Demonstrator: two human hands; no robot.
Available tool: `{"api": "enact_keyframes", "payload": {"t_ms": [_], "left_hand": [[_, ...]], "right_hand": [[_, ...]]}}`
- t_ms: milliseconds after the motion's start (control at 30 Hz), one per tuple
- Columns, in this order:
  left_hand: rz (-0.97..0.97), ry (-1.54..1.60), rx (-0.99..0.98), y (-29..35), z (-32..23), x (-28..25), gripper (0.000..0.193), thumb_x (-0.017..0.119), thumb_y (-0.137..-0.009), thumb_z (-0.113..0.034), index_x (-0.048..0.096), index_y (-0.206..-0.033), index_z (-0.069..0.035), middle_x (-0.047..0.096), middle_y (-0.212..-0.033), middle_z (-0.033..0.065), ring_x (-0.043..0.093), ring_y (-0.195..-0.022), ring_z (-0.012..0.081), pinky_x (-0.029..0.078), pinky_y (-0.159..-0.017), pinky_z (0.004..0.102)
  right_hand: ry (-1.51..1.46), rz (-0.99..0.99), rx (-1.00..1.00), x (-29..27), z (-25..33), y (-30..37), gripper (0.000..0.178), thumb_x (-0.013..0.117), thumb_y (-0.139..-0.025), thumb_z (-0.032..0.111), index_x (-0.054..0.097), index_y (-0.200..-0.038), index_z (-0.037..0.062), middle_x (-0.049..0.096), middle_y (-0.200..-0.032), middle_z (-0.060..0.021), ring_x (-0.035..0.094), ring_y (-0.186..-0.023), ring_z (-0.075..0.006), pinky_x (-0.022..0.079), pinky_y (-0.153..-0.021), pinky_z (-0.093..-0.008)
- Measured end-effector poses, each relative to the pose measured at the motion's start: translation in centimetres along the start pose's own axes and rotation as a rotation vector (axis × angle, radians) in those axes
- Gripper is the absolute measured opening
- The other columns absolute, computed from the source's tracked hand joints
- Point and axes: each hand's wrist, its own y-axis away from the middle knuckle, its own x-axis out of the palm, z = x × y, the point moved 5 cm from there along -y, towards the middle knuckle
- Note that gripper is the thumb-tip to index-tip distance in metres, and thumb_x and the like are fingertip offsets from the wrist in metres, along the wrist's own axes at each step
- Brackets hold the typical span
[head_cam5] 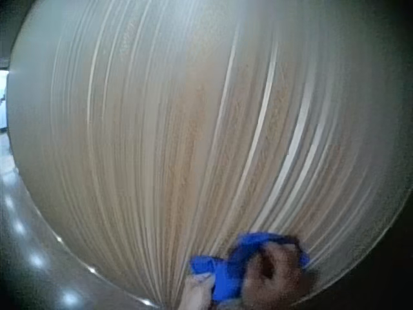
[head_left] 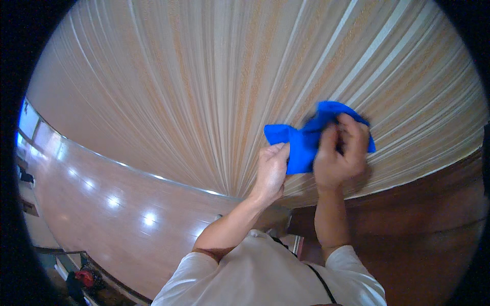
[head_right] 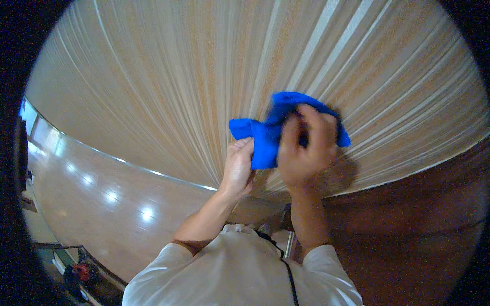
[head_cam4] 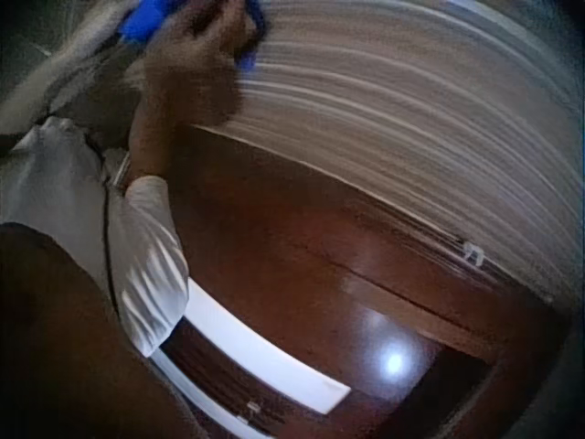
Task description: The person wipes a light-colored striped wall and an adjacent dark wood surface with a blue cloth. They move the cloth in repeated strokes across the wall and then along the wood paneling, covering different areas.
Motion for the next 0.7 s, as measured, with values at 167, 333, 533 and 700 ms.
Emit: {"api": "enact_keyframes", "payload": {"t_ms": [167,333,533,700], "left_hand": [[-0.125,-0.078,-0.055,1.9,0.0,-3.5,0.029,0.059,-0.098,-0.013,0.063,-0.07,-0.009,0.055,-0.067,-0.003,0.045,-0.06,0.0065,0.034,-0.055,0.0268],[-0.247,-0.048,-0.171,2.0,1.8,-6.8,0.028,0.057,-0.098,-0.014,0.066,-0.072,-0.007,0.064,-0.072,0.0027,0.056,-0.066,0.0112,0.044,-0.063,0.029],[-0.05,-0.109,-0.11,0.4,4.5,-4.2,0.025,0.06,-0.098,-0.012,0.065,-0.074,-0.007,0.06,-0.071,-0.0021,0.049,-0.062,0.0071,0.038,-0.06,0.0256],[-0.222,-0.181,-0.207,0.2,7.4,-8.7,0.026,0.06,-0.098,-0.016,0.067,-0.073,-0.01,0.061,-0.069,-0.0015,0.052,-0.061,0.0074,0.035,-0.056,0.026]], "right_hand": [[-0.024,0.065,-0.111,0.1,1.4,2.8,0.024,0.072,-0.085,-0.008,0.07,-0.107,-0.0001,0.063,-0.088,-0.0096,0.061,-0.075,-0.0208,0.05,-0.063,-0.0309],[-0.169,-0.143,0.284,-2.7,-3.8,6.3,0.019,0.071,-0.089,0.0,0.068,-0.107,0.0,0.063,-0.091,-0.0111,0.063,-0.077,-0.0249,0.052,-0.067,-0.0332],[-0.048,0.084,0.104,0.9,-2.6,6.8,0.02,0.071,-0.089,-0.004,0.067,-0.108,-0.0001,0.064,-0.094,-0.0099,0.064,-0.081,-0.0198,0.053,-0.07,-0.0331],[-0.028,0.116,0.095,1.2,-4.6,11.4,0.015,0.073,-0.088,-0.003,0.068,-0.102,0.0008,0.065,-0.088,-0.0117,0.064,-0.079,-0.0267,0.051,-0.07,-0.0374]]}}
